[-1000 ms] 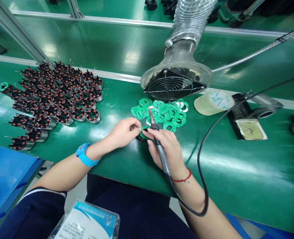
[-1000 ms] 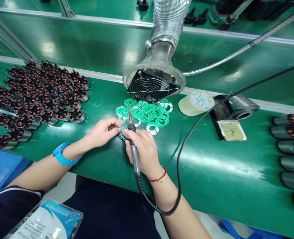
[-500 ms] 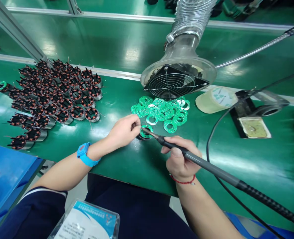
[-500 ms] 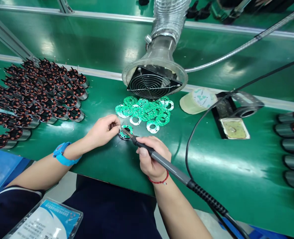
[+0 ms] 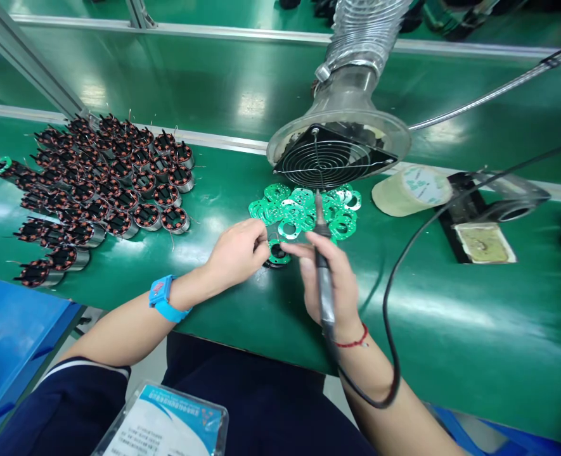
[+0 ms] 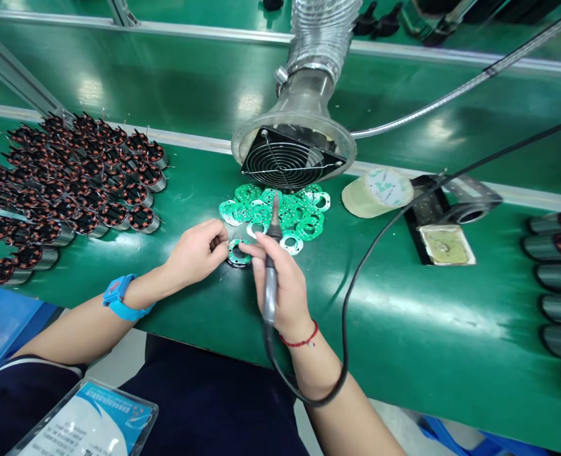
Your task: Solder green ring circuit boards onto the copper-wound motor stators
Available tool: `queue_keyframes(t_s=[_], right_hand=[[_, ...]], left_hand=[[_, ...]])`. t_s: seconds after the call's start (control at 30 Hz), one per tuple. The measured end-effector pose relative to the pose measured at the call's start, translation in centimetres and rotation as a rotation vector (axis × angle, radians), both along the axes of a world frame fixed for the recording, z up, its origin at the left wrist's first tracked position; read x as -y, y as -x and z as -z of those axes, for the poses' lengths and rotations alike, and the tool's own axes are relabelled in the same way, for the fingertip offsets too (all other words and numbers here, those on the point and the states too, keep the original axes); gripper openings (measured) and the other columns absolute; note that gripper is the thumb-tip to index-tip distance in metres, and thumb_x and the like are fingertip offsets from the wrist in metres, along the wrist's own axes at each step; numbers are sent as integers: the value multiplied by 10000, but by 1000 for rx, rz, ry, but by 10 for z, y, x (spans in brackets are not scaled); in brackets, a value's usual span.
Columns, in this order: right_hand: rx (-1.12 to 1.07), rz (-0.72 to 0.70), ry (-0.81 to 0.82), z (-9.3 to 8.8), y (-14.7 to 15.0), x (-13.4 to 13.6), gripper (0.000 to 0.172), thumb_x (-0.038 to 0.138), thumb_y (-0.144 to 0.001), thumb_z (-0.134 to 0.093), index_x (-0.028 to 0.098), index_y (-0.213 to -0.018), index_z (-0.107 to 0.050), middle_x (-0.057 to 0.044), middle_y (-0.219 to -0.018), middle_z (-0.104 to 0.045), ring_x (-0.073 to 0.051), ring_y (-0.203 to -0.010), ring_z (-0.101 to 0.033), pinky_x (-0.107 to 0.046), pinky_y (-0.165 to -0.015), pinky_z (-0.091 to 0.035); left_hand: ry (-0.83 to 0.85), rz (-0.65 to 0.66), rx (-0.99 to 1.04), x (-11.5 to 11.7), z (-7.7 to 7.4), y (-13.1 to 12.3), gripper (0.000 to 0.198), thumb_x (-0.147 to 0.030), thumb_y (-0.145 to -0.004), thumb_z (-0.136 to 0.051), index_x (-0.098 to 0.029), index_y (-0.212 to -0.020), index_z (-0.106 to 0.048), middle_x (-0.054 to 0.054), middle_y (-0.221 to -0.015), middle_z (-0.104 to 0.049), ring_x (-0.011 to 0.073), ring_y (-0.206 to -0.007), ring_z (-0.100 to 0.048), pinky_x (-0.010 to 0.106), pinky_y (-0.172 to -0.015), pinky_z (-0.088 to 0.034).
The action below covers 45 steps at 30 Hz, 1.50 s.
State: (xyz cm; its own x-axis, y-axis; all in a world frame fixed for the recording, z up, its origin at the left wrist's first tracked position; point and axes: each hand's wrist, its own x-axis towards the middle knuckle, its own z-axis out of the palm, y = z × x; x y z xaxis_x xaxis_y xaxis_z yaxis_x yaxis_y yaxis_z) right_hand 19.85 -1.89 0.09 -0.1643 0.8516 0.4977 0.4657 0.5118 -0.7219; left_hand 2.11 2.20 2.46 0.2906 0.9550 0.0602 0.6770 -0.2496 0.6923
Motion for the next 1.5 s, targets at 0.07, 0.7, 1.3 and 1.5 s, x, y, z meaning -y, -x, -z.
queue_keyframes(t_s=[0.07, 0.7, 1.3, 1.5], right_hand=[[171, -107, 35, -1, 3, -6, 521, 194, -895, -543, 263, -1396, -417, -90, -1206, -686, -263, -1135, -633, -469, -940, -524], [268, -13, -29, 10, -1, -8, 630, 338, -870, -653, 255, -1422, -361, -105, -1150, -676, -274, -1026, -644, -456, -858, -551], [320, -53, -158, -7, 5, -1, 458, 149, -923, -502, 249, -1367, -455, -50, -1044, -759, -219, -913, -688, -425, -890, -494], [70, 124, -105, -2, -7, 7, 349, 304, -941, -517, 256, -1286, -538, -45, -876, -769, -252, -896, -717, -443, -836, -532]], left_hand=[[-21, 0, -24, 0, 0, -1, 139, -96, -758, -466, -200, -690, -405, -9, -688, -488, 141, -661, -452, 282, -646, -375], [192, 180, 204, -2, -4, 13, 72, -137, -855, -547, -169, -797, -575, -7, -779, -605, 127, -708, -534, 249, -662, -418], [266, 65, 133, 3, -8, 11, 127, -162, -882, -518, -176, -756, -528, -36, -658, -535, 121, -617, -475, 255, -623, -371], [236, 64, 4, 4, -10, 11, 179, -210, -917, -450, -186, -745, -497, -38, -618, -490, 127, -587, -450, 270, -581, -320]])
